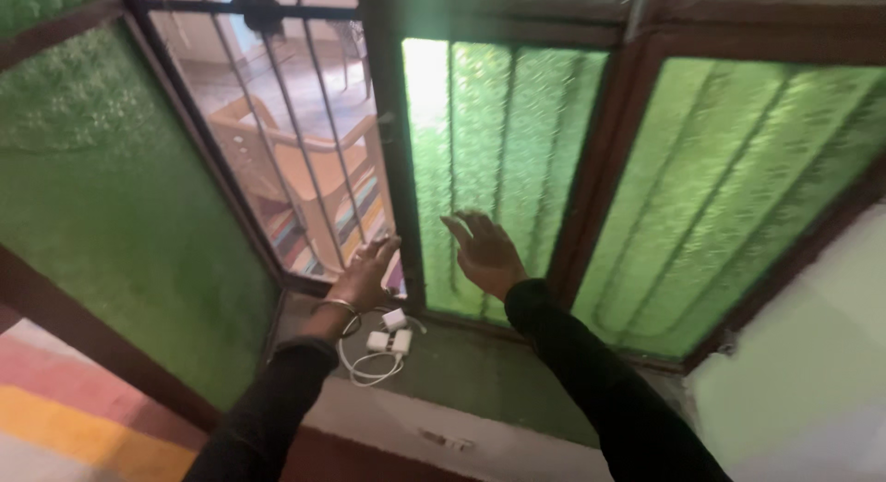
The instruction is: The person opens and closes a green-patterned window with a metal latch, then opens and closes multiple cabinet doors and drawers in a bedroom. The actions are repeated several times without placing or removing items.
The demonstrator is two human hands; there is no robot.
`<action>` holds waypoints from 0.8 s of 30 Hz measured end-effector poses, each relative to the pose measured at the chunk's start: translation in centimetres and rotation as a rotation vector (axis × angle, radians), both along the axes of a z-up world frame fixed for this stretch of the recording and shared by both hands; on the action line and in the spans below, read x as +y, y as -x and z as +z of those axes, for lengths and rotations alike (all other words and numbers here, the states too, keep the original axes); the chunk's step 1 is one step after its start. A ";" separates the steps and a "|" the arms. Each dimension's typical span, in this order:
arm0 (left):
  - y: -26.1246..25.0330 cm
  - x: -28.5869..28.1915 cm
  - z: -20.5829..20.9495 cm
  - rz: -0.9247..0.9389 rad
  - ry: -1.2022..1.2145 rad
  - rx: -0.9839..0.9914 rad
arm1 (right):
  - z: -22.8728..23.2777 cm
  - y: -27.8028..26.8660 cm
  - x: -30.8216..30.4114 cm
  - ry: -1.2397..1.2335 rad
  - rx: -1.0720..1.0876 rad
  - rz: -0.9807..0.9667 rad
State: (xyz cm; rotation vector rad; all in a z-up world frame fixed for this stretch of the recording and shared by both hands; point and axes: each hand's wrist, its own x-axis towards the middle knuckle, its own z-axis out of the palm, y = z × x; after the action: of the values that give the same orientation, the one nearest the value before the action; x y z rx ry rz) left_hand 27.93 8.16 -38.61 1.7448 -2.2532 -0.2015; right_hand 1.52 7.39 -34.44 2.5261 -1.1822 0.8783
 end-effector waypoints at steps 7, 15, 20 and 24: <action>-4.4 0.1 -13.3 0.101 -0.190 -0.097 | -12.9 -5.2 -3.7 -0.541 0.213 0.078; -5.4 0.0 -28.0 0.236 -0.496 -0.119 | -29.8 -8.5 -6.7 -0.883 0.237 0.014; -5.6 -1.1 -31.9 0.311 -0.485 -0.159 | -35.2 -11.6 -9.9 -0.807 0.069 0.042; -6.0 -3.5 -31.7 0.428 -0.706 -0.115 | -37.1 -14.6 -12.5 -0.717 0.009 0.107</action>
State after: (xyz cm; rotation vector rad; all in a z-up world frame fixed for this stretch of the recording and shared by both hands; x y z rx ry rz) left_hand 33.98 4.65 -70.27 2.5902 -1.9314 -0.9052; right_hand 16.09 -5.10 -71.56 3.1568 -1.5908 0.5121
